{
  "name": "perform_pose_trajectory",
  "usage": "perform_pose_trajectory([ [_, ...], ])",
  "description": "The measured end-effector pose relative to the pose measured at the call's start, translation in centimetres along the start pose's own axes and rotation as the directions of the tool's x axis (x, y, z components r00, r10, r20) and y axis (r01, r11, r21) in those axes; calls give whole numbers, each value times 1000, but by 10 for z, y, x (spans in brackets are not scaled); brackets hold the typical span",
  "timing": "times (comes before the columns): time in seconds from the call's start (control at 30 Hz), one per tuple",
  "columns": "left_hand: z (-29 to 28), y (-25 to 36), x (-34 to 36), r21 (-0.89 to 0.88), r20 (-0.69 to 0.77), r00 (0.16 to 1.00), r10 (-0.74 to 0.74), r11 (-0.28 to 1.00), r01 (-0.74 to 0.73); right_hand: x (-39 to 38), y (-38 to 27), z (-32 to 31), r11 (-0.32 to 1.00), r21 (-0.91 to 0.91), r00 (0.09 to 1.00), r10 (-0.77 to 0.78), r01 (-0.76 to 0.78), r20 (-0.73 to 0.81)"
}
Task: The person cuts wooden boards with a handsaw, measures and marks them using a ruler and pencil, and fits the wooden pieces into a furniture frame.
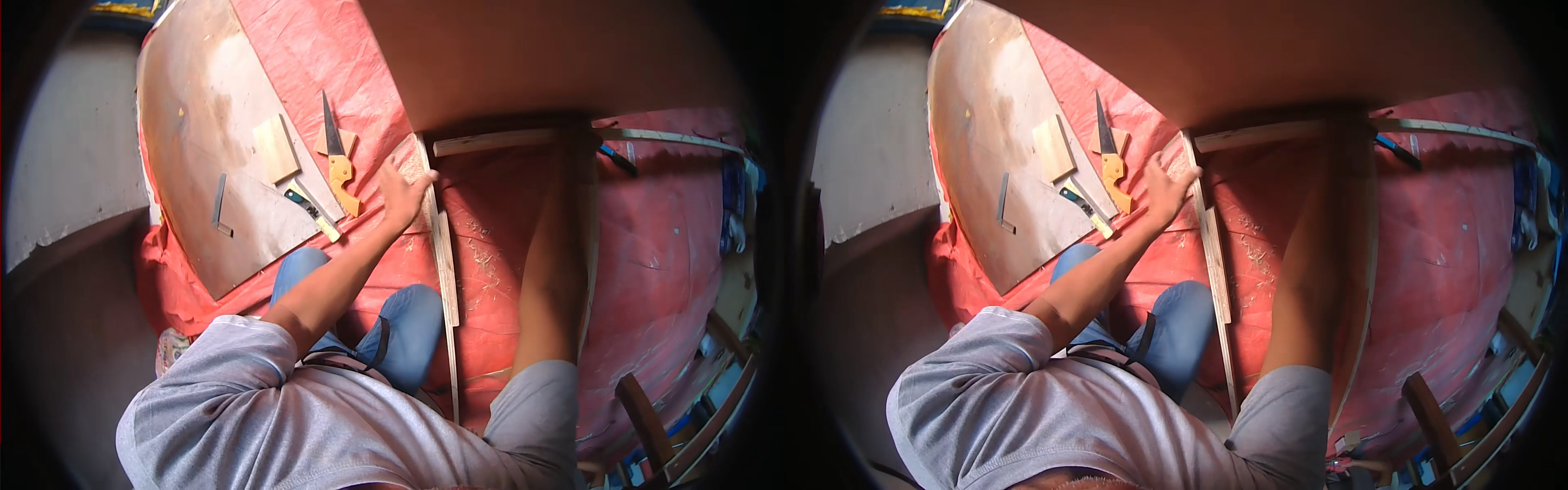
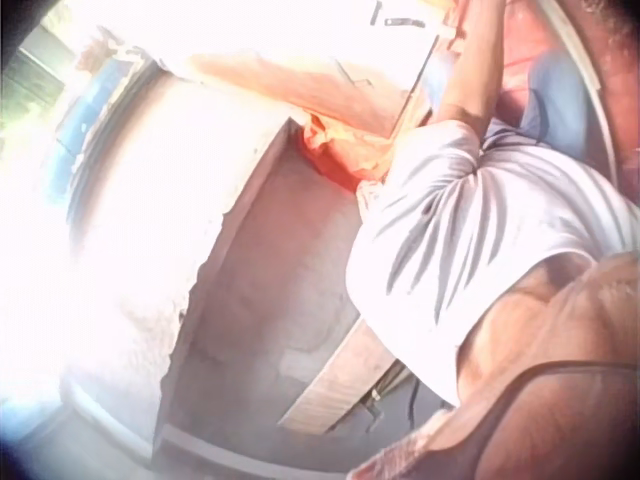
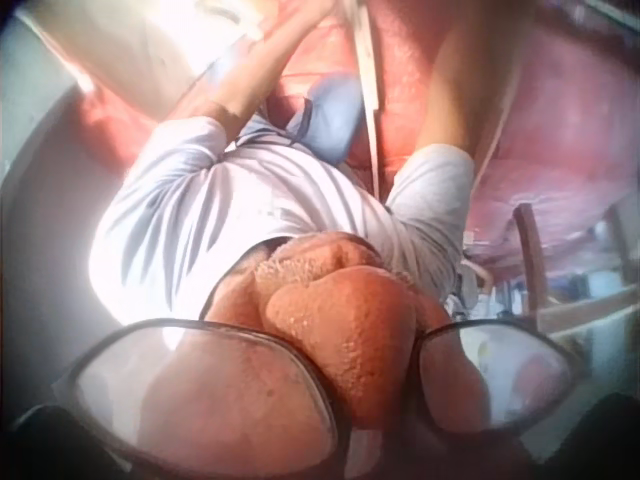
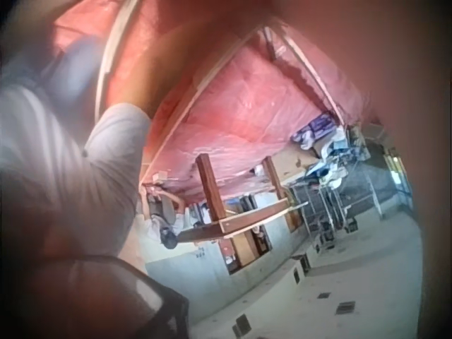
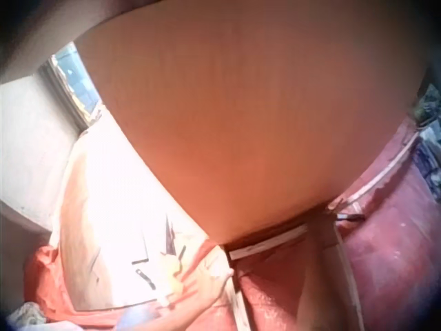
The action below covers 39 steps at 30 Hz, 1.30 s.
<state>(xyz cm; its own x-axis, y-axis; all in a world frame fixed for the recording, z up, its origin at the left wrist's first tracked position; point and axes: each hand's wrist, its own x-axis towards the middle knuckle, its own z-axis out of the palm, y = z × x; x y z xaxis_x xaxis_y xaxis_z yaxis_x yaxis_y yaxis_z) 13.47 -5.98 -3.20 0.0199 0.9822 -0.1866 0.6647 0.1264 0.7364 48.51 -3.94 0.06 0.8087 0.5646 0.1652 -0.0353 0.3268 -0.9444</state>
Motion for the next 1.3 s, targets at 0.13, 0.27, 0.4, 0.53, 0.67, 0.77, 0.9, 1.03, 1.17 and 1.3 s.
perform_pose_trajectory([
  [0.13, 58, -3, 19, -179, 187, 964, -189, 958, 222, -4, -1, 2, 1000, -16, 1000, -8, 8, 20],
  [0.27, 77, -7, 18, -134, 8, 989, -145, 980, 145, -2, -1, 5, 999, -25, 999, -21, 22, 27],
  [0.4, 71, -11, 12, -232, -97, 992, 75, 968, -96, 3, 4, 11, 999, -27, 998, -28, 29, 48],
  [0.53, 76, -12, 21, -296, -2, 1000, -27, 955, 25, 4, 9, 20, 999, -40, 999, -20, 21, 43],
  [0.67, 80, -13, 30, -310, -130, 990, -59, 951, 16, -2, 8, 21, 999, -44, 999, -13, 15, 43],
  [0.77, 79, -7, 32, -297, -64, 987, -146, 947, 121, -3, 2, 16, 999, -46, 999, -11, 13, 43],
  [0.9, 76, 5, 29, -289, -178, 981, -75, 957, 21, 3, -2, 7, 999, -27, 998, -16, 17, 58],
  [1.03, 71, 5, 27, -256, -88, 995, -41, 967, 17, 11, 0, 5, 1000, -4, 998, -18, 18, 53],
  [1.17, 70, 3, 30, -248, -143, 986, 82, 962, -116, 11, 4, 9, 1000, 6, 999, -22, 21, 49],
  [1.3, 66, 10, 24, -484, -259, 966, 2, 865, -132, 6, 6, 14, 1000, 3, 998, -28, 28, 52],
])
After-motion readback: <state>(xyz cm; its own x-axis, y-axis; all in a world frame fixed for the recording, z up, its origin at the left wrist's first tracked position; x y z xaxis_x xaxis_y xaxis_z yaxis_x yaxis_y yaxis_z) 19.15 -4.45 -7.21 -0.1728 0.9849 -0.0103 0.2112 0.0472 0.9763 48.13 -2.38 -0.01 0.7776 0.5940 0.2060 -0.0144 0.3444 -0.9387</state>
